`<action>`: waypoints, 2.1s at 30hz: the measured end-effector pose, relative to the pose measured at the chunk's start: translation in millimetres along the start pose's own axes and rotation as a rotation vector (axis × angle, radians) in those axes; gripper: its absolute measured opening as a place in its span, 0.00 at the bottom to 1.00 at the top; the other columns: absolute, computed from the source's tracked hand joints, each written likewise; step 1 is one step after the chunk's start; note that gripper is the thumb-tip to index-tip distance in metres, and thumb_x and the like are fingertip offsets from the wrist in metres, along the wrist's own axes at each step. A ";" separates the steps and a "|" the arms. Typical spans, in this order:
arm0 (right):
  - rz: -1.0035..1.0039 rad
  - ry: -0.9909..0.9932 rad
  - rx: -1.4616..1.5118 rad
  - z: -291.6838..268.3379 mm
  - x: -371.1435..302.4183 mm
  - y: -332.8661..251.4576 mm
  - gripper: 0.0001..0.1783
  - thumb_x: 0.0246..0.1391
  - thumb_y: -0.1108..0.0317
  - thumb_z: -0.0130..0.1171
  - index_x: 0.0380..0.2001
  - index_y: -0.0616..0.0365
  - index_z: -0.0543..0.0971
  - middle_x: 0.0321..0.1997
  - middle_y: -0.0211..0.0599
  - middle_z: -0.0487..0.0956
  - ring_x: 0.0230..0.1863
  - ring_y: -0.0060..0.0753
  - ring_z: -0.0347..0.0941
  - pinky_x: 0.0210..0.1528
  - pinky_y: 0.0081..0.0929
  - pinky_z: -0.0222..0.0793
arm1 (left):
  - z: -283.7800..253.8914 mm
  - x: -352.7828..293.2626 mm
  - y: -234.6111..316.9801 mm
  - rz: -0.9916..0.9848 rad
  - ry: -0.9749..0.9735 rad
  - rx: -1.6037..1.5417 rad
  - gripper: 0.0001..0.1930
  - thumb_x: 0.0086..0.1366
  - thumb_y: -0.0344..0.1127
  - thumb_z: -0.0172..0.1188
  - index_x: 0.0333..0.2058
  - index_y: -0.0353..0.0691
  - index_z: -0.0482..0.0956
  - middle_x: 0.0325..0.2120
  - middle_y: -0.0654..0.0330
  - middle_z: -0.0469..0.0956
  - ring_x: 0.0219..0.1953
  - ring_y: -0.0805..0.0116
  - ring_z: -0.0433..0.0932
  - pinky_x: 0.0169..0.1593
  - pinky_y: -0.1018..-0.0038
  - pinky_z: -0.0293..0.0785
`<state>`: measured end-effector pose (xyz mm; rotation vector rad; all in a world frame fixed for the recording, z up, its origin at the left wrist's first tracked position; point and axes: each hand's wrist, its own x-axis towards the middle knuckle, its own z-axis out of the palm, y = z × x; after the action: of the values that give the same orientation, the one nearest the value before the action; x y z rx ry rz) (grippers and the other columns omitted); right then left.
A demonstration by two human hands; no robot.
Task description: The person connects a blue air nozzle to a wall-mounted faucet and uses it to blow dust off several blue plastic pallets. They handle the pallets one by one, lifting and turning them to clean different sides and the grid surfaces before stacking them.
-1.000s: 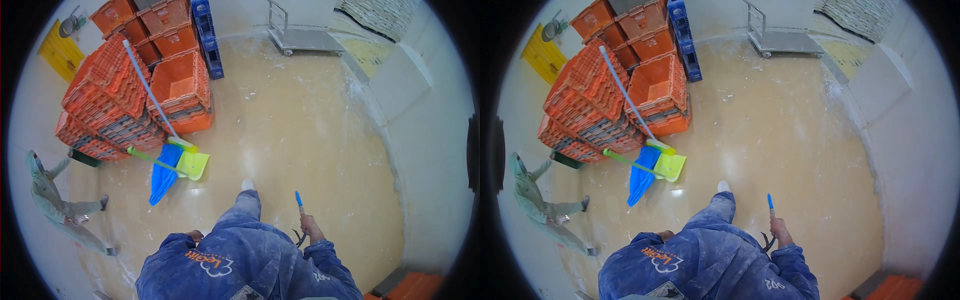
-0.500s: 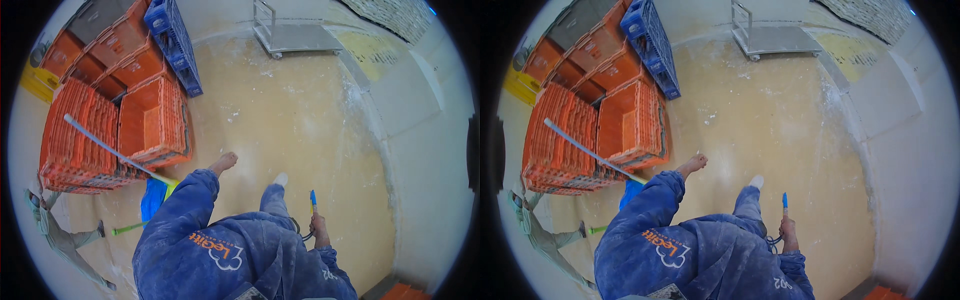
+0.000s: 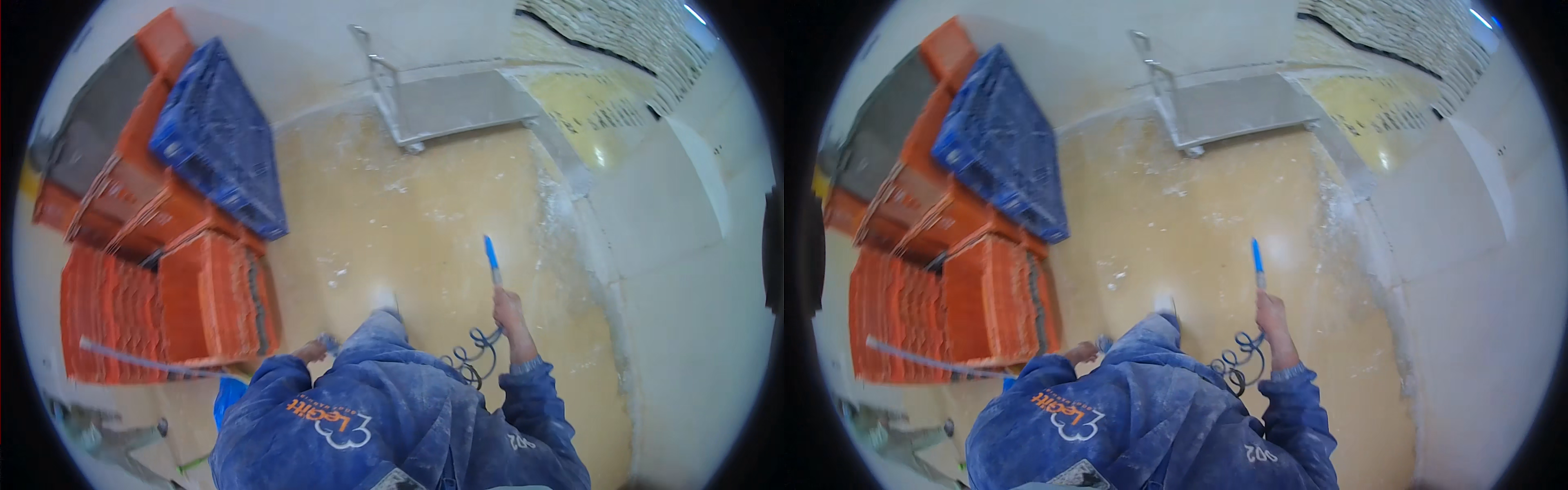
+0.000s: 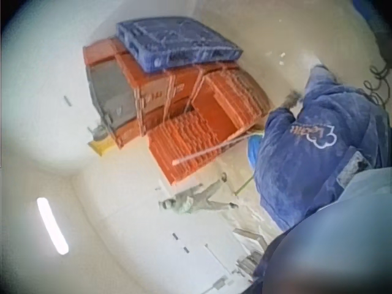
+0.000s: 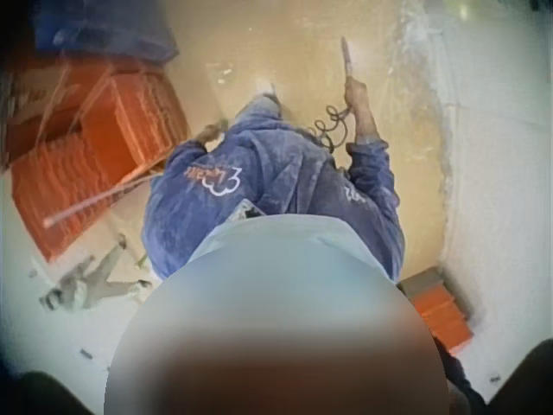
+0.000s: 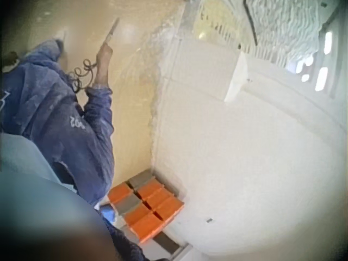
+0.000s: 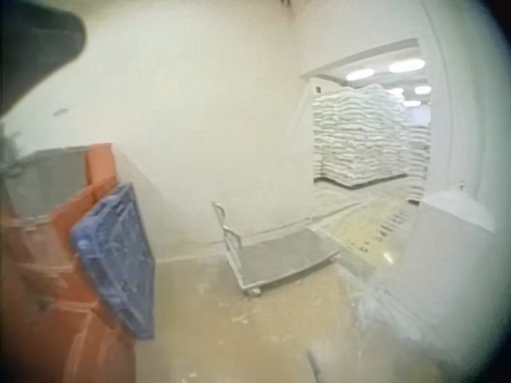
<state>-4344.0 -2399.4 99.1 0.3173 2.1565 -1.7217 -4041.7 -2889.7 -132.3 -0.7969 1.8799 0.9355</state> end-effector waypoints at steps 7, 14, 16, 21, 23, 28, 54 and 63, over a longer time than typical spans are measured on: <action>0.105 -0.083 -0.192 8.6 181.8 -121.2 0.23 0.56 0.50 0.49 0.14 0.53 0.71 0.11 0.21 0.62 0.10 0.17 0.55 0.12 0.23 0.51 | -99.0 135.7 234.0 0.115 -0.073 -0.357 0.12 0.61 0.41 0.50 0.37 0.39 0.73 0.30 0.59 0.76 0.29 0.68 0.75 0.29 0.69 0.70; 0.180 0.094 -0.272 -59.1 304.5 -196.6 0.26 0.56 0.48 0.47 0.15 0.58 0.72 0.12 0.25 0.64 0.14 0.19 0.58 0.16 0.25 0.54 | -185.0 87.6 738.3 0.741 -0.820 0.151 0.26 0.65 0.56 0.43 0.51 0.41 0.69 0.46 0.60 0.72 0.46 0.70 0.70 0.50 0.72 0.65; 0.177 0.146 -0.228 -76.8 344.1 -220.6 0.26 0.56 0.48 0.47 0.15 0.59 0.72 0.12 0.26 0.65 0.15 0.19 0.59 0.17 0.25 0.55 | -180.4 78.8 843.9 0.730 -0.929 0.075 0.28 0.67 0.57 0.38 0.52 0.39 0.67 0.49 0.57 0.70 0.49 0.69 0.69 0.53 0.72 0.63; 0.047 0.265 -0.145 -140.9 460.9 -266.5 0.26 0.56 0.49 0.47 0.18 0.62 0.72 0.14 0.29 0.67 0.18 0.22 0.63 0.20 0.28 0.59 | -125.2 106.3 1055.2 0.335 -1.015 -0.442 0.20 0.65 0.52 0.45 0.42 0.39 0.70 0.35 0.59 0.74 0.40 0.67 0.74 0.47 0.70 0.69; -0.050 0.245 -0.147 -166.7 524.0 -290.3 0.27 0.56 0.48 0.47 0.19 0.63 0.73 0.15 0.30 0.67 0.20 0.22 0.63 0.22 0.28 0.60 | -129.4 127.0 1122.8 0.503 -1.034 -0.545 0.16 0.66 0.48 0.45 0.35 0.40 0.69 0.27 0.62 0.73 0.33 0.69 0.75 0.40 0.72 0.71; -0.073 0.323 -0.164 -261.2 655.2 -362.2 0.24 0.53 0.49 0.53 0.18 0.61 0.74 0.15 0.28 0.69 0.19 0.20 0.63 0.21 0.26 0.59 | -185.8 119.4 1303.1 0.705 -0.911 -0.827 0.08 0.64 0.40 0.49 0.28 0.44 0.66 0.19 0.66 0.67 0.22 0.75 0.69 0.27 0.77 0.67; -0.441 0.909 0.675 -651.3 1197.2 -619.2 0.17 0.58 0.72 0.44 0.52 0.62 0.64 0.35 0.34 0.72 0.33 0.20 0.70 0.33 0.17 0.68 | -171.8 296.8 2020.8 1.129 -1.035 0.297 0.07 0.58 0.32 0.55 0.32 0.35 0.76 0.18 0.67 0.70 0.19 0.79 0.66 0.23 0.80 0.61; -0.322 1.187 0.459 -874.6 1286.7 -584.9 0.13 0.60 0.62 0.46 0.38 0.61 0.72 0.28 0.35 0.75 0.25 0.20 0.70 0.28 0.20 0.68 | -28.9 285.7 2246.8 1.325 -0.923 0.561 0.10 0.58 0.33 0.55 0.37 0.35 0.72 0.19 0.66 0.69 0.18 0.78 0.66 0.22 0.80 0.63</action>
<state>-5865.3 -1748.2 255.3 1.5027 2.5408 -2.6240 -5988.6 -1805.3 273.0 1.2146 1.4796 1.0951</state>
